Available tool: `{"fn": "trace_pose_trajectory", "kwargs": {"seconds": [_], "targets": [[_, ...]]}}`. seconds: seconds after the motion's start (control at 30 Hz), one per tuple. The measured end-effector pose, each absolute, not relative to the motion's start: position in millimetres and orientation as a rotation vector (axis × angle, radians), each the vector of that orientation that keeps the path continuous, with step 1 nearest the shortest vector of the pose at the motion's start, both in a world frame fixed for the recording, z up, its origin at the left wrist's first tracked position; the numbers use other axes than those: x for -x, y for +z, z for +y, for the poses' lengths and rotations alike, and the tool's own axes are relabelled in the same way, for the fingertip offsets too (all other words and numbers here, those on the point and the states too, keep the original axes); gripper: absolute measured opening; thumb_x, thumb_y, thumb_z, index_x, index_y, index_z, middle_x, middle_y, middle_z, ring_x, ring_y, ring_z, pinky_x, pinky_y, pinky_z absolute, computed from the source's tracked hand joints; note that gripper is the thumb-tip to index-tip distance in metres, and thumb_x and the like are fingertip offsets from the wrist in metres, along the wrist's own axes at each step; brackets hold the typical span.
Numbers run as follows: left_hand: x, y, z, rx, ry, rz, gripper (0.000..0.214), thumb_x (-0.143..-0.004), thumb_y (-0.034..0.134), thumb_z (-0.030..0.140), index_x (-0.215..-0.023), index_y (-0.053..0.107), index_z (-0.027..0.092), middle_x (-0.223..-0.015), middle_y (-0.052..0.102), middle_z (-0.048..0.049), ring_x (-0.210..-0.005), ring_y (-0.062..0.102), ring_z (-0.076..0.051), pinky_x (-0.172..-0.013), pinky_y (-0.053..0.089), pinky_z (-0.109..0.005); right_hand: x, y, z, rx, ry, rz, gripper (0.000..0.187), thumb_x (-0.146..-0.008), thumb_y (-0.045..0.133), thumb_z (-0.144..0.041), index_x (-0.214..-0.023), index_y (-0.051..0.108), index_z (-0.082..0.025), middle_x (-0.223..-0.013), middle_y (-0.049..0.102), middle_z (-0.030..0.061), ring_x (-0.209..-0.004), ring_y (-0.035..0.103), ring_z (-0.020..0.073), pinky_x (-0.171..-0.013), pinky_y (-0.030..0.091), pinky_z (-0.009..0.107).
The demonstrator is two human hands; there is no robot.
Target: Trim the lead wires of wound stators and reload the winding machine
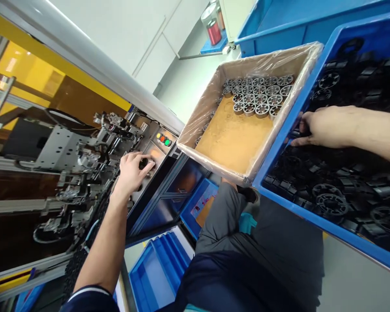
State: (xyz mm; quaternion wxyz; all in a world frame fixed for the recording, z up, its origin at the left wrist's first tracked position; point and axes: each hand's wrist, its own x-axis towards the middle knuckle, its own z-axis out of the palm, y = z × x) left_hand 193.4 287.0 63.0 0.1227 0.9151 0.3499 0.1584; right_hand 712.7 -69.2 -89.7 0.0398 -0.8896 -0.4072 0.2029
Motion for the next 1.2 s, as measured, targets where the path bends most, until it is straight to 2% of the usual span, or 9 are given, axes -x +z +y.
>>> {"fn": "trace_pose_trajectory", "kwargs": {"seconds": [0.1, 0.27, 0.33, 0.43, 0.6, 0.8, 0.97, 1.07, 1.2], "targets": [[-211, 73, 269, -2.720, 0.471, 0.954, 0.068, -0.093, 0.097, 0.081, -0.139, 0.084, 0.034, -0.164, 0.074, -0.0180, -0.171, 0.047, -0.063, -0.150, 0.018, -0.092, -710, -67, -72, 2.720, 0.877, -1.275, 0.020, -0.104, 0.104, -0.027, -0.096, 0.085, -0.027, -0.090, 0.085, 0.0117, -0.071, 0.069, 0.0275, -0.085, 0.053, 0.050], [-337, 76, 215, -2.703, 0.357, 0.580, 0.052, -0.119, 0.078, 0.065, -0.157, 0.081, 0.030, -0.166, 0.082, -0.0097, -0.159, 0.072, -0.035, -0.145, 0.052, -0.056, -702, -33, -80, 2.667, 1.118, -1.228, 0.023, -0.105, 0.093, -0.010, -0.113, 0.088, -0.031, -0.096, 0.089, 0.0042, -0.058, 0.073, 0.0208, -0.084, 0.061, 0.046], [-405, 61, 200, -2.581, 0.153, 0.429, 0.053, -0.122, 0.077, 0.055, -0.160, 0.077, 0.019, -0.167, 0.082, -0.0147, -0.150, 0.079, -0.031, -0.137, 0.060, -0.048, -697, -24, -80, 2.677, 1.076, -1.227, 0.021, -0.106, 0.090, -0.009, -0.115, 0.087, -0.028, -0.100, 0.090, 0.0050, -0.056, 0.073, 0.0196, -0.085, 0.062, 0.045], [-496, 28, 190, -2.585, -0.010, 0.480, 0.054, -0.113, 0.088, 0.034, -0.161, 0.074, 0.013, -0.155, 0.086, -0.0202, -0.138, 0.083, -0.036, -0.127, 0.065, -0.051, -694, -14, -79, 2.711, 0.981, -1.201, 0.016, -0.113, 0.084, -0.014, -0.126, 0.087, -0.022, -0.092, 0.088, 0.0045, -0.056, 0.073, 0.0204, -0.085, 0.062, 0.044], [-559, -11, 194, -2.596, 0.060, 0.580, 0.064, -0.089, 0.086, -0.006, -0.149, 0.072, 0.010, -0.152, 0.081, -0.0266, -0.149, 0.077, -0.045, -0.138, 0.058, -0.060, -704, 11, -83, 2.737, 0.799, -1.097, 0.036, -0.117, 0.087, -0.019, -0.152, 0.088, -0.026, -0.101, 0.093, 0.0023, -0.061, 0.073, 0.0150, -0.085, 0.059, 0.039], [-557, -14, 210, -2.367, 0.156, 0.617, 0.054, -0.074, 0.094, -0.001, -0.105, 0.059, 0.026, -0.113, 0.081, -0.0127, -0.123, 0.078, -0.038, -0.127, 0.065, -0.063, -706, 34, -88, 2.744, 0.681, -1.034, 0.048, -0.112, 0.096, -0.020, -0.158, 0.089, -0.029, -0.079, 0.087, -0.0047, -0.068, 0.074, 0.0160, -0.083, 0.050, 0.039], [-543, 8, 201, -1.982, 0.220, 0.609, 0.020, -0.111, 0.068, 0.031, -0.098, 0.054, 0.027, -0.098, 0.074, -0.0096, -0.088, 0.071, -0.019, -0.095, 0.073, -0.040, -694, 45, -86, 2.574, 0.555, -1.009, 0.037, -0.110, 0.094, -0.012, -0.142, 0.095, -0.030, -0.061, 0.076, -0.0087, -0.085, 0.088, 0.0213, -0.091, 0.055, 0.040], [-526, 30, 173, -1.592, 0.327, 0.544, 0.030, -0.123, 0.057, 0.041, -0.099, 0.064, 0.024, -0.104, 0.074, -0.0123, -0.084, 0.069, -0.015, -0.076, 0.066, -0.027, -679, 58, -85, 2.357, 0.537, -0.952, 0.042, -0.107, 0.090, -0.002, -0.135, 0.095, -0.033, -0.063, 0.078, -0.0110, -0.075, 0.088, 0.0188, -0.092, 0.061, 0.038], [-495, 38, 116, -1.181, 0.296, 0.463, 0.040, -0.129, 0.067, 0.046, -0.101, 0.075, 0.019, -0.105, 0.073, -0.0110, -0.072, 0.061, -0.009, -0.055, 0.049, -0.018, -644, 75, -88, 2.020, 0.346, -1.008, 0.035, -0.106, 0.095, -0.007, -0.124, 0.099, -0.036, -0.083, 0.088, -0.0081, -0.066, 0.075, 0.0108, -0.070, 0.054, 0.031]]}}
